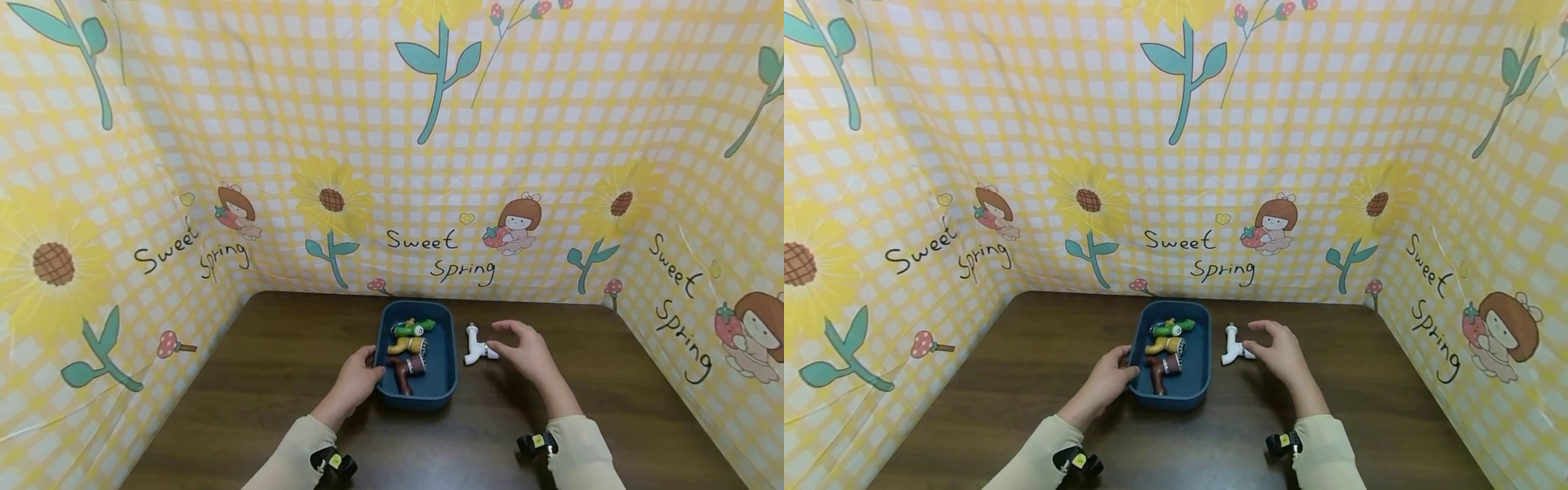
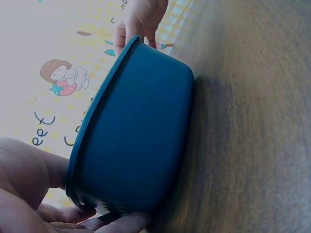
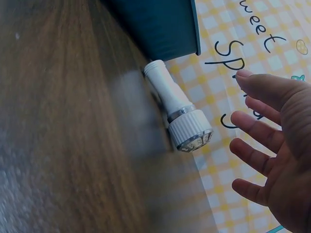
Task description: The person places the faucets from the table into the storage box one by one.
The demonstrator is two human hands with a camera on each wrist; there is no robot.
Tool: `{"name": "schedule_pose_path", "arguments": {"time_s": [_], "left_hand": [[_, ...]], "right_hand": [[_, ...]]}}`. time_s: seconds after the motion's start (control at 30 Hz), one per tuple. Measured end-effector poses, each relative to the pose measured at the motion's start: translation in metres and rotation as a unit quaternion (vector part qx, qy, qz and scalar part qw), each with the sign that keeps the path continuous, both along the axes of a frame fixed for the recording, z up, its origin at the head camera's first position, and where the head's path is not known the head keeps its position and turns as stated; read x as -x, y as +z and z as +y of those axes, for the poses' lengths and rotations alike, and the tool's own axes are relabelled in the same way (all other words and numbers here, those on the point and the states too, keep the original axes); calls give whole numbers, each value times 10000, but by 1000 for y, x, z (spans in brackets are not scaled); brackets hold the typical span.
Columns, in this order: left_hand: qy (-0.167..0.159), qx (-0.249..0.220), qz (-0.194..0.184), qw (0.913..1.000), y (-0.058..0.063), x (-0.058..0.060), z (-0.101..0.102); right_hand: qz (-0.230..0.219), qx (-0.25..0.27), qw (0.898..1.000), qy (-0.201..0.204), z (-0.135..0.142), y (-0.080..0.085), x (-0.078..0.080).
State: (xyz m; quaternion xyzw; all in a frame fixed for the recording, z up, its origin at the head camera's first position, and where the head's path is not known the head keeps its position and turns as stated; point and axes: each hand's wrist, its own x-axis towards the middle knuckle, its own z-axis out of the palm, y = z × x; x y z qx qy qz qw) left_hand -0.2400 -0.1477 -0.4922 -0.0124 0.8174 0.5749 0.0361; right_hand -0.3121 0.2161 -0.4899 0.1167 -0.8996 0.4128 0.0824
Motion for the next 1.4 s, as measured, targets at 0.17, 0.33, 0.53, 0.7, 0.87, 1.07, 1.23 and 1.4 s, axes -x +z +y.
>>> {"name": "schedule_pose_path", "arguments": {"time_s": [0.17, 0.33, 0.53, 0.7, 0.87, 1.07, 1.23, 1.4], "left_hand": [[-32, -71, 25, 10000, -1, 1, 0], [-39, -68, 34, 10000, -1, 1, -1], [-89, -60, 52, 9999, -2, 0, -1], [-94, -57, 92, 9999, 0, 0, 0], [-68, -74, 99, 9999, 1, 1, 1], [-72, -93, 85, 9999, 0, 0, 0], [-69, -114, 58, 9999, 1, 1, 0], [-30, -87, 28, 10000, 1, 1, 0]], "right_hand": [[-234, -25, 9997, -33, 2, -4, 3], [-317, 2, 9995, -39, 2, -7, 4], [-381, -79, 9992, -67, 3, -13, 5], [-502, -108, 9987, -51, 3, -14, 4], [-581, -130, 9982, -49, 5, -17, 5], [-499, -215, 9985, 29, 6, -24, 7], [-489, -233, 9985, 33, 6, -25, 7], [-536, -264, 9982, 21, 6, -25, 7]]}}
